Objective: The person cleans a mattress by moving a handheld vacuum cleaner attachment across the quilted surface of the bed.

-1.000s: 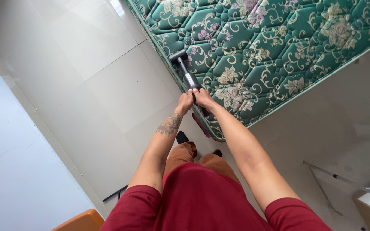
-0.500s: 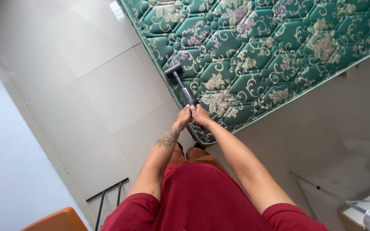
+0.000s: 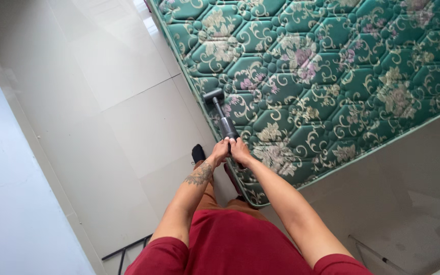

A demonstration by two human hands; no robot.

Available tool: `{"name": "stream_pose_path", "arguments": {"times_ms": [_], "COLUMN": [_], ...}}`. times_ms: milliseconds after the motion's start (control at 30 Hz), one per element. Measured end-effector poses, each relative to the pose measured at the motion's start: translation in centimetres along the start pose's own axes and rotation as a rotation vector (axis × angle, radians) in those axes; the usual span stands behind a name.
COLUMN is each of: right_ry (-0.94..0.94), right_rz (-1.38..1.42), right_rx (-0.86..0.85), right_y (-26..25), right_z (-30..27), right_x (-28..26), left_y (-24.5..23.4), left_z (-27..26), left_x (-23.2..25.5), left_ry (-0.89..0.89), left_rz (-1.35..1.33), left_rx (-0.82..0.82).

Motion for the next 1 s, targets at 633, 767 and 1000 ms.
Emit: {"name": "stream_pose_path", "arguments": {"times_ms": [633,767,1000], "right_ry": [0.089,0.040,0.092], "right_rz": [0.112,0.068,0.117], "right_rx": [-0.048,-0.051,-0.089], "right_y": [-3.0,-3.6,-3.9], "right_z": [11.7,9.2,2.8], "right_x": [-20.8,-18.8,-12.2], "left_y": [-15.3,-12.6,-7.2], "left_z": [6.5,4.7,1.6], "left_x": [16.2,14.5,9.7], "left_ry": [0.182,0.126,0.312], "left_rz": [0.166,0.177,0.372], "left_rx": [0.132,0.117,0.134]}}
Point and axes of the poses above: each hand's wrist, its own z-axis towards the middle knuckle, its own y-axis out of the palm, x = y × z, the point moved 3 cm from there along z, towards the middle knuckle, and after that the axes turned 10 degrees about -x, right-handed, at the moved point
